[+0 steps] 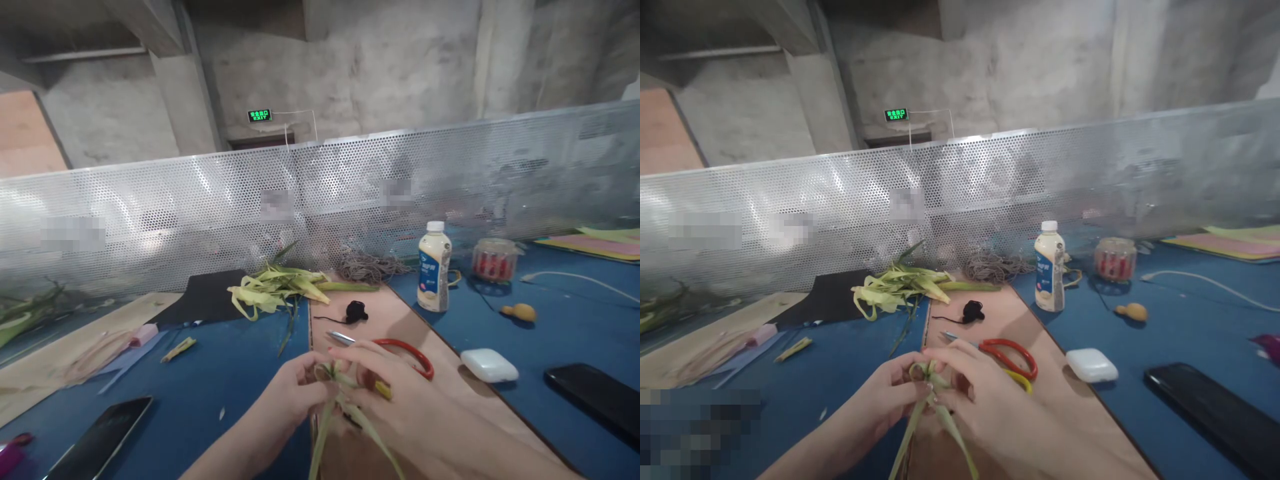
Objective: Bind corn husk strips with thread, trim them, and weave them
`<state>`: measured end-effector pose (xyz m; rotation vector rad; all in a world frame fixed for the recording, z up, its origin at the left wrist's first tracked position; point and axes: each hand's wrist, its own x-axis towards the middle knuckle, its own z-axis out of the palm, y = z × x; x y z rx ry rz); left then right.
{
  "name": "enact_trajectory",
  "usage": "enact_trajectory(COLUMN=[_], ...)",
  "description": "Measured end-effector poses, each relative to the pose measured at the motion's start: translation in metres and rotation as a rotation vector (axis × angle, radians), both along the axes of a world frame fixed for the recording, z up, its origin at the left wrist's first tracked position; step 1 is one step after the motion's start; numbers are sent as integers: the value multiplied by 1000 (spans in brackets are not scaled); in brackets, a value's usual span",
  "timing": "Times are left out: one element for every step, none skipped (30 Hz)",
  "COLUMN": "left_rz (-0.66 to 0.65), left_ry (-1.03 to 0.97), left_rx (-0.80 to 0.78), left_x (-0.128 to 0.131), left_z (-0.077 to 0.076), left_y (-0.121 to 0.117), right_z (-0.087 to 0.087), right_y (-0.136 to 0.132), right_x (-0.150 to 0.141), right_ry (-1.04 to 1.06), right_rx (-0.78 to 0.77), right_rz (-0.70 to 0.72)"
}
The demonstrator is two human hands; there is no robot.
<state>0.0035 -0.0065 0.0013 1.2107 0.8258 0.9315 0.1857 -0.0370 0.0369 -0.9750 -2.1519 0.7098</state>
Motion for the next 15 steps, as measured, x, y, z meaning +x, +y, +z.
enact_trajectory(left_rz=[0, 1, 3, 5, 7, 12, 17, 21, 22, 21, 20, 19, 22, 30, 41], left_ry=[5, 21, 44, 60, 71, 77, 80, 79, 74, 71, 67, 61, 56, 53, 52], left_rx=[4, 12, 20, 28, 39, 55, 72, 85, 89, 84, 71, 54, 41, 36, 34], left_x=[0, 0, 0, 0, 0, 0, -1, -1, -1, -1, 0, 0, 1, 1, 1], left_z=[0, 0, 0, 0, -1, -1, -1, 0, 1, 2, 3, 3, 4, 4, 3], left_y=[0, 0, 0, 0, 1, 1, 1, 1, 0, 0, -1, -2, -2, -2, -2], right_z=[0, -1, -2, -3, -5, -7, -9, -12, -14, -15, -16, -16, -15, -14, -12], right_y=[1, 2, 4, 6, 8, 10, 11, 13, 13, 14, 13, 13, 11, 10, 9], right_x=[0, 1, 1, 1, 2, 2, 2, 2, 2, 3, 3, 4, 5, 5, 5], right_ry=[14, 24, 28, 24, 11, -3, -16, -30, -46, -57, -76, -106, -145, -183, -218], right_rx=[-15, -25, -28, -25, -15, 0, 34, 83, 139, 183, 240, 303, 365, 428, 493], right_rz=[-2, -9, -25, -48, -71, -89, -106, -119, -123, -120, -117, -112, -104, -95, -87])
